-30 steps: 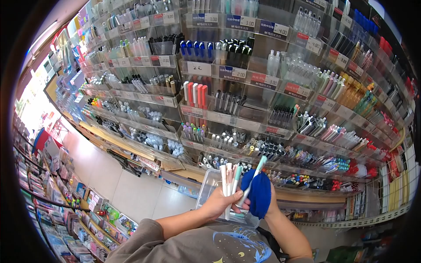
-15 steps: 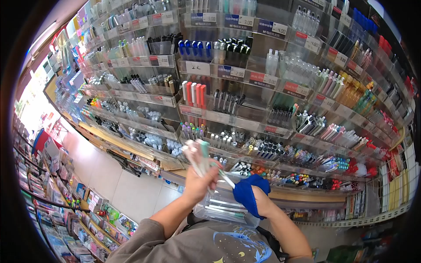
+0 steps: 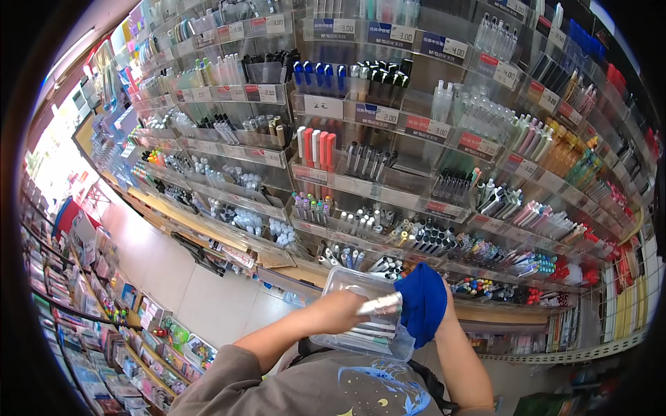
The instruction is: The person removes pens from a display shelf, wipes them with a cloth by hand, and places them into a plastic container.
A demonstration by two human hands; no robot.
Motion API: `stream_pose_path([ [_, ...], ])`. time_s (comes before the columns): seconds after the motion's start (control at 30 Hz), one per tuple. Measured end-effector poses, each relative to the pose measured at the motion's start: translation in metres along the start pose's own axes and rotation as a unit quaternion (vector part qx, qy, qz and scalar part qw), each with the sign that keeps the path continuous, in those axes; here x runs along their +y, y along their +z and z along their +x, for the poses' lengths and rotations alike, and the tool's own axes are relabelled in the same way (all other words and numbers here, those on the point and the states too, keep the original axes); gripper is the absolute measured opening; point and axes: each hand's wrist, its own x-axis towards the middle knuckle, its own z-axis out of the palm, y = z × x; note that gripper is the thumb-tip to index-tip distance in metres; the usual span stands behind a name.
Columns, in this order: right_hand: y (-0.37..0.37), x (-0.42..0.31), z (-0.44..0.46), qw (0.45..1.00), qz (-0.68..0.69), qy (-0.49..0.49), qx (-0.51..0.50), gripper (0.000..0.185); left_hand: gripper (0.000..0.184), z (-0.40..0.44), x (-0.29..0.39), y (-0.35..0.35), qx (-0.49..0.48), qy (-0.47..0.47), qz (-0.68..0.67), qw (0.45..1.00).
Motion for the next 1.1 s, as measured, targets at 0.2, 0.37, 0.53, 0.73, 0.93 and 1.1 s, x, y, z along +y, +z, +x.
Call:
stream_pose_path([
  [0.2, -0.012, -0.004, -0.001, 0.998, -0.036, -0.026, -0.033, 0.02, 0.028, 0.013, -0.01, 0.026, -0.003, 0.038, -0.066, 0.997],
  [0.37, -0.003, -0.005, -0.006, 0.998, -0.053, 0.03, -0.009, 0.021, 0.02, 0.004, 0.003, -0.002, -0.025, -0.027, -0.405, 0.914],
  [0.53, 0.013, 0.014, -0.011, 0.927, -0.315, -0.151, -0.135, 0.014, 0.018, 0.005, 0.003, 0.002, -0.042, 0.01, -0.429, 0.902],
  [0.73, -0.003, 0.013, 0.001, 0.963, -0.18, -0.199, -0.005, 0.015, 0.022, -0.001, 0.002, 0.004, -0.001, -0.012, -0.52, 0.854],
  [0.93, -0.008, -0.001, 0.001, 0.975, -0.128, -0.182, -0.017, 0.012, 0.018, -0.004, 0.0, 0.001, 0.027, -0.026, -0.542, 0.84],
  [1.1, 0.018, -0.011, -0.008, 0.998, 0.041, -0.04, -0.006, 0.023, 0.017, 0.001, -0.011, 0.007, 0.0, 0.011, -0.637, 0.771],
])
